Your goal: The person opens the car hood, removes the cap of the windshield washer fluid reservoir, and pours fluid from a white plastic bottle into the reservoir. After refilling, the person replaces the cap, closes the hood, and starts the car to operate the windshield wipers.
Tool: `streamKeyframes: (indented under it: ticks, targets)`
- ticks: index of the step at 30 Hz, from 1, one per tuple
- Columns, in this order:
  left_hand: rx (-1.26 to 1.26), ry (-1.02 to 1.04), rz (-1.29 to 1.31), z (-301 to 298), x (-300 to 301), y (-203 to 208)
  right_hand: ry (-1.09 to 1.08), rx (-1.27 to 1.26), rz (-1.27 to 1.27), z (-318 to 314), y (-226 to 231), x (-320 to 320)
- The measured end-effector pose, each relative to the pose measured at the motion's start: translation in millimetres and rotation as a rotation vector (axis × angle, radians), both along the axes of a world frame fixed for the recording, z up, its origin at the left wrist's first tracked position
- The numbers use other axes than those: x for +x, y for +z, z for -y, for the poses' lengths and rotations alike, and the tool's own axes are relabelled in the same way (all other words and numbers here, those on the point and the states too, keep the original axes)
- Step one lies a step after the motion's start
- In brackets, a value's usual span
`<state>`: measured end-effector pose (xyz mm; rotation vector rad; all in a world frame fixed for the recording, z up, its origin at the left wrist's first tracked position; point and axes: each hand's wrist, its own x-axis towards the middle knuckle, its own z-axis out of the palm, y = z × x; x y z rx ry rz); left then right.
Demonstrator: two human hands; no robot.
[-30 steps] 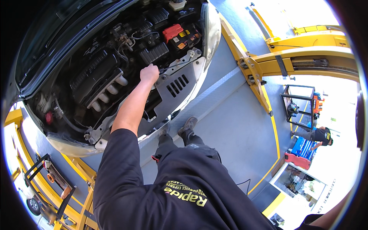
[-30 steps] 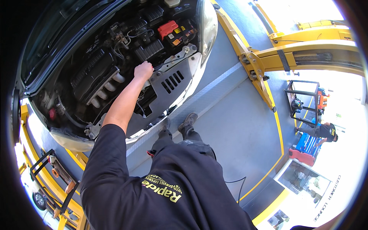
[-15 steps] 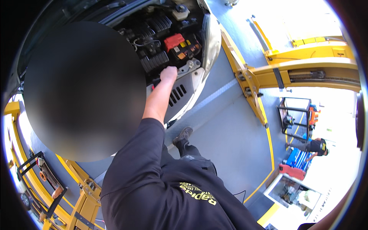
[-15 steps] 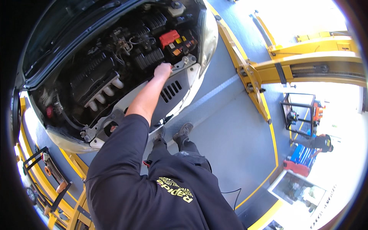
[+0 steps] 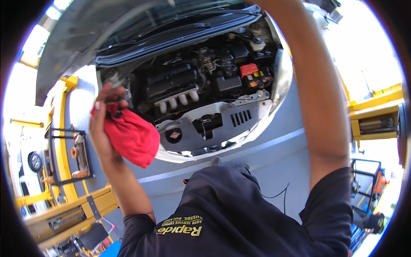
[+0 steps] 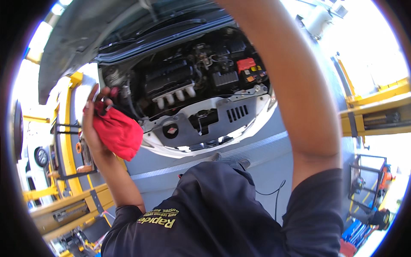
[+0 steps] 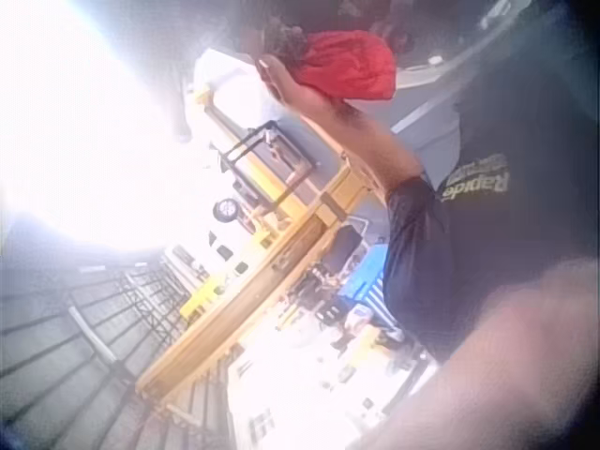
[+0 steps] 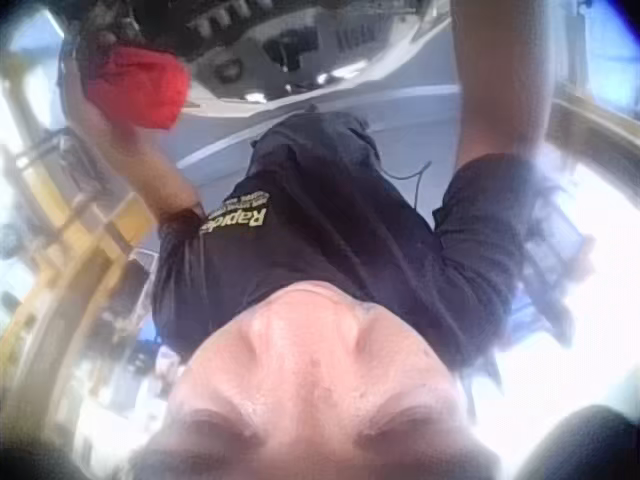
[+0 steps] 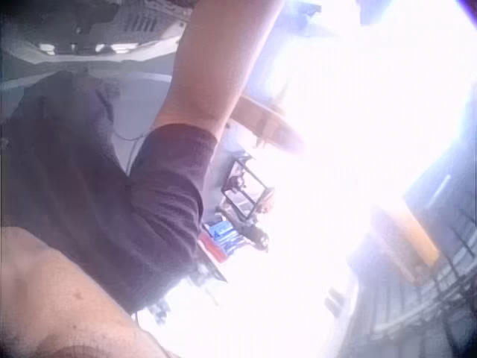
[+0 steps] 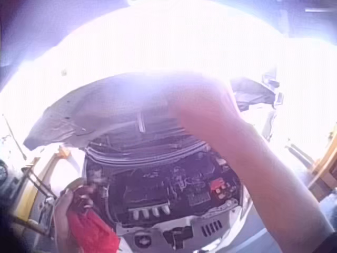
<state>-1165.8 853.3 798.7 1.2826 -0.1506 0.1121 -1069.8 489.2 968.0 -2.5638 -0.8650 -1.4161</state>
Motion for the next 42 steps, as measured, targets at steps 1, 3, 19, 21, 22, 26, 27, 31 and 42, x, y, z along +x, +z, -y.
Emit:
streamKeyframes:
  ticks: [1, 3, 19, 21, 22, 26, 27, 31, 42]
  targets:
    - [-0.075, 0.044, 0.037, -5.8, -12.9, 16.9, 0.017, 0.069, -0.123, 3.5, -18.8, -25.9]
    - [-0.112, 0.09, -0.004, -5.9, -35.5, 34.0, -0.041, 0.169, -0.111, -3.4, -65.5, -70.7]
    - [-0.441, 0.242, -0.973, 13.6, -137.8, -220.8, -0.256, 1.404, -0.747, -19.8, -432.2, -284.5]
    - [-0.519, 0.178, -1.001, 14.0, -135.8, -270.2, -0.222, 2.274, -1.262, -9.3, -472.4, -288.1]
    - [-0.515, 0.138, -1.009, 9.4, -135.4, -287.8, 0.009, 2.461, -1.375, -6.2, -489.9, -281.0]
    - [-0.473, 0.091, -1.047, 5.3, -134.7, -319.8, 0.269, 2.593, -1.414, -7.6, -517.5, -254.1]
    - [-0.472, 0.054, -1.027, 4.7, -135.7, -317.4, 0.259, 2.589, -1.397, -10.7, -513.8, -250.7]
    - [-0.516, 0.006, -0.994, 0.2, -146.9, -288.5, 0.311, 2.492, -1.399, -13.7, -471.0, -260.5]
    - [-0.406, 0.1, -1.16, -8.6, -156.9, -367.3, 0.11, 2.444, -1.512, -7.0, -559.8, -268.0]
